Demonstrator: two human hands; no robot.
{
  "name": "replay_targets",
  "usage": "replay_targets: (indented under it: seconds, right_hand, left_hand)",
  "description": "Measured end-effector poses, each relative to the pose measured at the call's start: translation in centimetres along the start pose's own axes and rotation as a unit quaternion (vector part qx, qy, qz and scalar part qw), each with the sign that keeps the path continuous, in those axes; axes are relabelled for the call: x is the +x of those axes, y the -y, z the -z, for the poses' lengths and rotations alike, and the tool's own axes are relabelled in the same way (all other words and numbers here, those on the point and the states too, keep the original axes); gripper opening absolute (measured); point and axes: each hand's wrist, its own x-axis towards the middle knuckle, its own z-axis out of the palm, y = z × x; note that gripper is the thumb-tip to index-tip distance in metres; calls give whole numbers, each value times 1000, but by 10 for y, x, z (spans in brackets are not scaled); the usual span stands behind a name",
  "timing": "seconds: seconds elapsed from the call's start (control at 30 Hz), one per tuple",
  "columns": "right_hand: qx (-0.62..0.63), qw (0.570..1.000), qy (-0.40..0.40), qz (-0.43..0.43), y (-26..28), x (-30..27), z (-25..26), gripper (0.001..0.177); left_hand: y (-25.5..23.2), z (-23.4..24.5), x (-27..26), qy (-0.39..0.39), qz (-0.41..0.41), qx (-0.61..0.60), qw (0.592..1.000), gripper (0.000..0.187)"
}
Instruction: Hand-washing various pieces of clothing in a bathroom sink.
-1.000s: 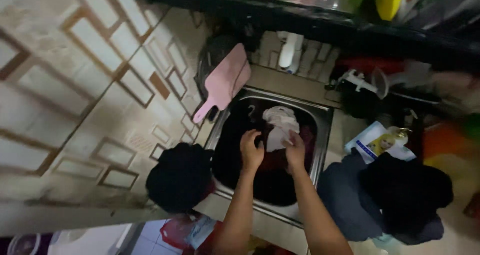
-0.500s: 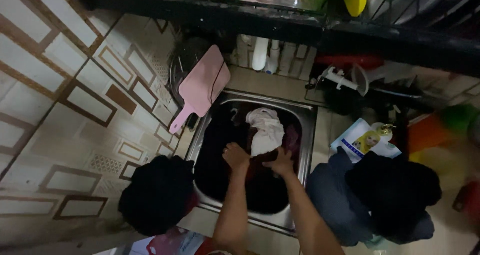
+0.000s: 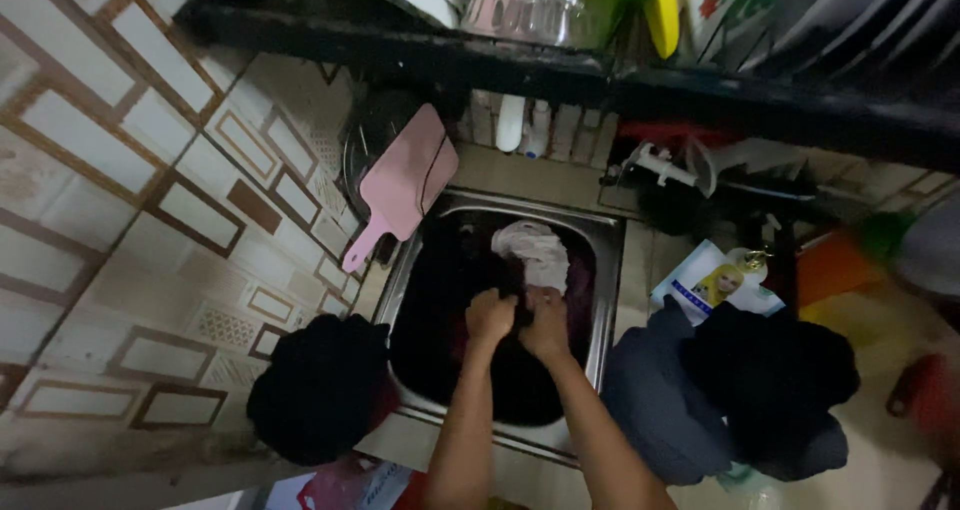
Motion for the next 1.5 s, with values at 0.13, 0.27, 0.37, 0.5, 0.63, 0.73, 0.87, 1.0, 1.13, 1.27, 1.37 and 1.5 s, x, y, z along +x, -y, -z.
replay_targets:
  seconds: [0.13, 0.27, 0.37, 0.5, 0.63, 0.73, 0.87, 1.0, 1.13, 1.27, 1.37, 1.5]
  right_hand:
    - [-30, 988, -102, 113, 93, -7, 87, 75]
    - [45, 973, -144, 173, 119, -3, 144, 65]
    - [82, 968, -142, 189, 124, 6, 177, 63]
    - [101, 940, -174, 275, 141, 7, 212, 50]
    - [167, 939, -176, 243, 95, 12, 179, 40]
    - [142, 958, -145, 205, 78, 10, 163, 37]
    - [62, 970, -176, 155, 14, 12, 122, 34]
    - [-12, 983, -155, -96, -34, 18, 92, 40]
    - [46, 984, -159, -63, -49, 23, 76, 28]
    - [-33, 987, -43, 151, -42, 23, 88, 31]
    - [147, 961, 81, 220, 23, 17, 97, 62]
    - [186, 964, 70, 175, -25, 41, 66, 75]
  left_hand:
    - [-45, 74, -33, -88, -24, -241, 966, 50]
    - [-94, 152, -66, 21, -60, -407, 911, 43]
    - [-117, 185, -78, -2, -112, -514, 851, 45]
    - [-110, 192, -61, -3, -53, -708, 704, 57]
    - [-69, 169, -26, -25, 8, -721, 693, 67]
    - [-56, 169, -23, -39, -6, -725, 687, 68]
    - [-63, 220, -55, -21, 147, -726, 671, 63]
    - [-75, 293, -88, -34, 109, -818, 564, 53]
    - [-98, 342, -110, 55, -48, -885, 460, 48]
    - [-119, 331, -98, -24, -56, -838, 542, 51]
    - [-108, 293, -74, 5, 15, -845, 535, 58]
    - [-77, 247, -26, 78, -77, -891, 441, 94]
